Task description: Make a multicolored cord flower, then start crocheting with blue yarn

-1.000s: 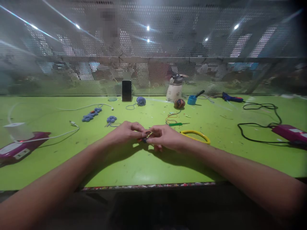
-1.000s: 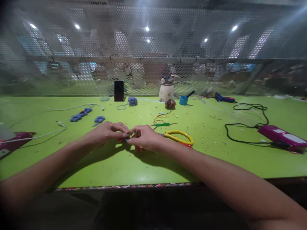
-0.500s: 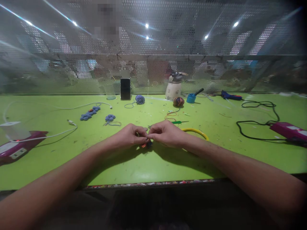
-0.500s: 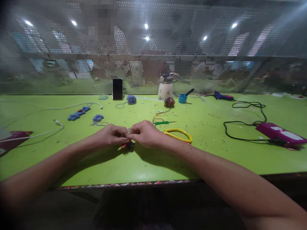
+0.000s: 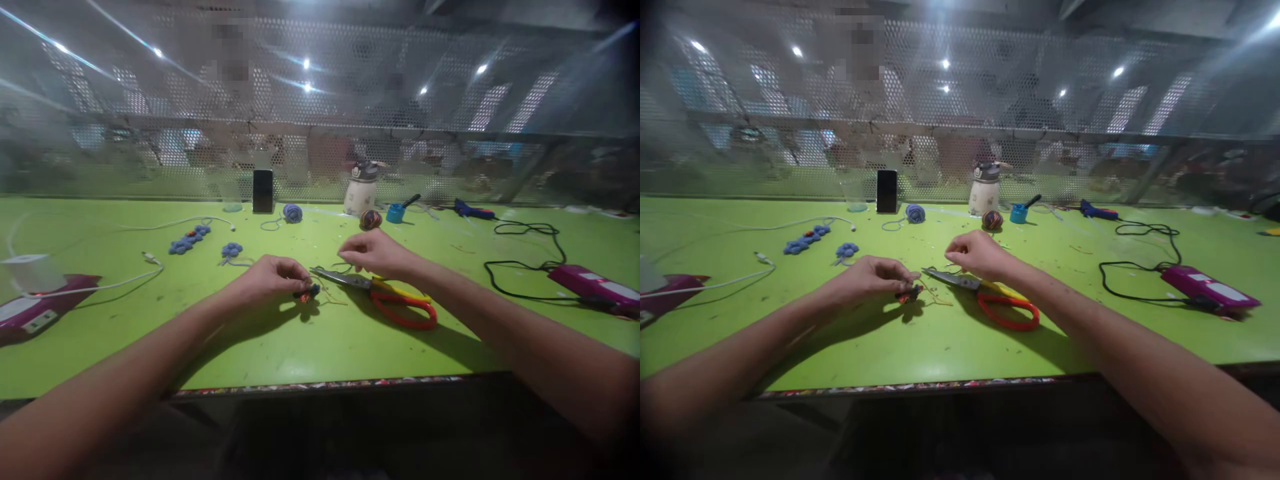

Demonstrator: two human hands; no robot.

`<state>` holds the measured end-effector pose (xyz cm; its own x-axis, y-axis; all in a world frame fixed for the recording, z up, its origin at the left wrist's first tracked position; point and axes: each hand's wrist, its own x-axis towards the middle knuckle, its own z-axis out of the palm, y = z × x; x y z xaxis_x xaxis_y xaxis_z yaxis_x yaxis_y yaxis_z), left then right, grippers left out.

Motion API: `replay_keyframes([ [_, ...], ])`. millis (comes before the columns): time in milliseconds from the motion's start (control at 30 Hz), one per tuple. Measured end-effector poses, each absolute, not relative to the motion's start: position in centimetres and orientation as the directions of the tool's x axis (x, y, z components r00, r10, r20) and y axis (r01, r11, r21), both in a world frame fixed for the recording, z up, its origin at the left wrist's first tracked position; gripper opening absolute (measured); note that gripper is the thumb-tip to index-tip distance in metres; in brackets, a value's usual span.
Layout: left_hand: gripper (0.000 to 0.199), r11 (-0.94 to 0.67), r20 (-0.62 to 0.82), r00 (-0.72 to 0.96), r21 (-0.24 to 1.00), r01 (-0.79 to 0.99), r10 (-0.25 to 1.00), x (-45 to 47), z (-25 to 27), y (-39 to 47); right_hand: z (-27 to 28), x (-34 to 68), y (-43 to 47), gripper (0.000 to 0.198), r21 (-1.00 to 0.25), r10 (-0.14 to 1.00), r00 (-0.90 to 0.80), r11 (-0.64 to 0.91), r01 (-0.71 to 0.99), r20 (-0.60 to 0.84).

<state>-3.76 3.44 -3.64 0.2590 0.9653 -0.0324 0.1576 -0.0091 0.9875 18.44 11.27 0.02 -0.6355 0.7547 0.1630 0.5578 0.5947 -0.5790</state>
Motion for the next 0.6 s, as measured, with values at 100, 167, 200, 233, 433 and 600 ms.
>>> replay_keyframes([
  [100, 0.016, -0.005, -0.031, 0.257, 0.99, 0.139, 0.966, -3.9, -3.5, 3.6, 0.1, 20.9, 10.5, 0.019, -0.313, 0.666, -0.746, 0.714, 0.626, 0.026],
  [167, 0.012, -0.004, -0.035, 0.261, 0.989, 0.148, 0.965, -3.9, -3.4, 3.7, -0.1, 22.5, 9.2, 0.02, -0.185, 0.635, -0.772, 0.755, 0.63, -0.035],
  [200, 0.011, -0.005, -0.036, 0.262, 0.988, 0.156, 0.964, -3.9, -3.5, 3.7, -0.2, 23.3, 8.5, 0.021, -0.129, 0.626, -0.779, 0.77, 0.624, -0.033],
  [233, 0.01, -0.014, -0.031, 0.263, 0.986, 0.166, 0.964, -3.9, -3.5, 3.7, -0.4, 23.9, 7.9, 0.022, -0.087, 0.617, -0.786, 0.782, 0.618, -0.042],
  [433, 0.025, -0.127, 0.042, 0.289, 0.951, 0.281, 0.957, -3.9, -3.4, 3.3, -1.2, 25.7, 7.5, 0.037, -0.013, 0.766, -0.639, 0.64, 0.768, -0.067],
  [600, 0.02, -0.102, 0.029, 0.272, 0.961, 0.258, 0.962, -4.0, -3.2, 3.3, -1.4, 24.6, 8.7, 0.071, -0.055, 0.772, -0.59, 0.596, 0.801, -0.236],
])
